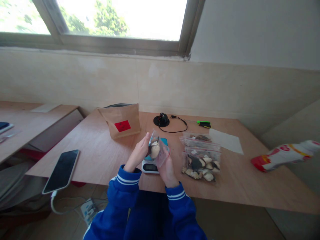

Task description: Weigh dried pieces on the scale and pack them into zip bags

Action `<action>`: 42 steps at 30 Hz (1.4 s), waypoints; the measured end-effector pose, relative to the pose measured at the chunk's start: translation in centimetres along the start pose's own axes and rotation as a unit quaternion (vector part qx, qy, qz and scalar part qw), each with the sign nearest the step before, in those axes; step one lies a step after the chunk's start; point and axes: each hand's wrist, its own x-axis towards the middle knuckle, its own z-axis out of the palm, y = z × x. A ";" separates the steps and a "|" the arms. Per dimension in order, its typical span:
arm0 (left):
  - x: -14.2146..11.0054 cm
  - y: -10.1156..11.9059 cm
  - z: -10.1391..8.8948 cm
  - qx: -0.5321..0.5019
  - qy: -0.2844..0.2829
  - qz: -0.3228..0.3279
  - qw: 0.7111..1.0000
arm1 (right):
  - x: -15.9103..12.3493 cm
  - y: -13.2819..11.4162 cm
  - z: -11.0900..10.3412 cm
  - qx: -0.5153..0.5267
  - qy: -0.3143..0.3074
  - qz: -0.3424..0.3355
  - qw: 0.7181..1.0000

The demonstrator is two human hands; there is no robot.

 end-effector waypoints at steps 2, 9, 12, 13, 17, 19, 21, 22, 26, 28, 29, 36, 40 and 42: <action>0.2 0.5 -0.1 0.016 -0.023 -0.023 0.999 | 0.5 -0.2 0.3 0.016 -0.011 0.003 1.000; -0.6 1.5 -0.8 0.047 -0.026 -0.021 0.998 | 1.8 -0.4 0.0 0.073 0.004 0.052 0.996; -1.2 1.4 -0.8 0.003 -0.061 -0.036 0.997 | 2.1 -0.3 -0.4 0.098 0.016 0.062 0.993; -1.3 1.3 -0.8 -0.014 -0.070 -0.038 0.997 | 2.2 -0.2 -0.5 0.102 0.023 0.061 0.993; -1.3 0.4 -0.7 -0.051 -0.080 -0.045 0.994 | 2.4 -0.2 -0.8 0.105 0.032 0.075 0.991; -1.1 -0.1 -0.6 -0.053 -0.077 -0.041 0.995 | 2.3 -0.3 -0.9 0.106 0.042 0.084 0.990; -0.9 -0.5 -0.5 -0.048 -0.062 -0.034 0.996 | 2.3 -0.5 -0.9 0.105 0.053 0.081 0.990; -0.8 -0.7 -0.4 -0.045 -0.051 -0.029 0.997 | 2.3 -0.5 -0.9 0.102 0.056 0.076 0.990; -0.8 -0.9 0.0 -0.035 -0.008 -0.010 0.999 | 2.3 -0.6 -1.1 0.119 0.049 0.069 0.989; -0.9 -0.8 0.2 -0.025 0.007 -0.004 1.000 | 2.3 -0.6 -1.2 0.141 0.052 0.079 0.985; -1.0 -0.7 0.3 -0.013 0.013 0.000 1.000 | 2.4 -0.5 -1.3 0.146 0.056 0.084 0.984; -1.5 0.8 -0.8 0.027 0.037 0.035 0.998 | 2.0 -0.8 -2.0 0.143 0.045 0.105 0.983; -2.0 1.4 -2.8 -0.008 0.068 0.020 0.997 | 1.7 -1.1 -1.9 0.166 0.042 0.129 0.977; -2.3 1.3 -4.0 -0.035 0.085 0.002 0.996 | 1.7 -1.2 -1.9 0.145 0.038 0.127 0.981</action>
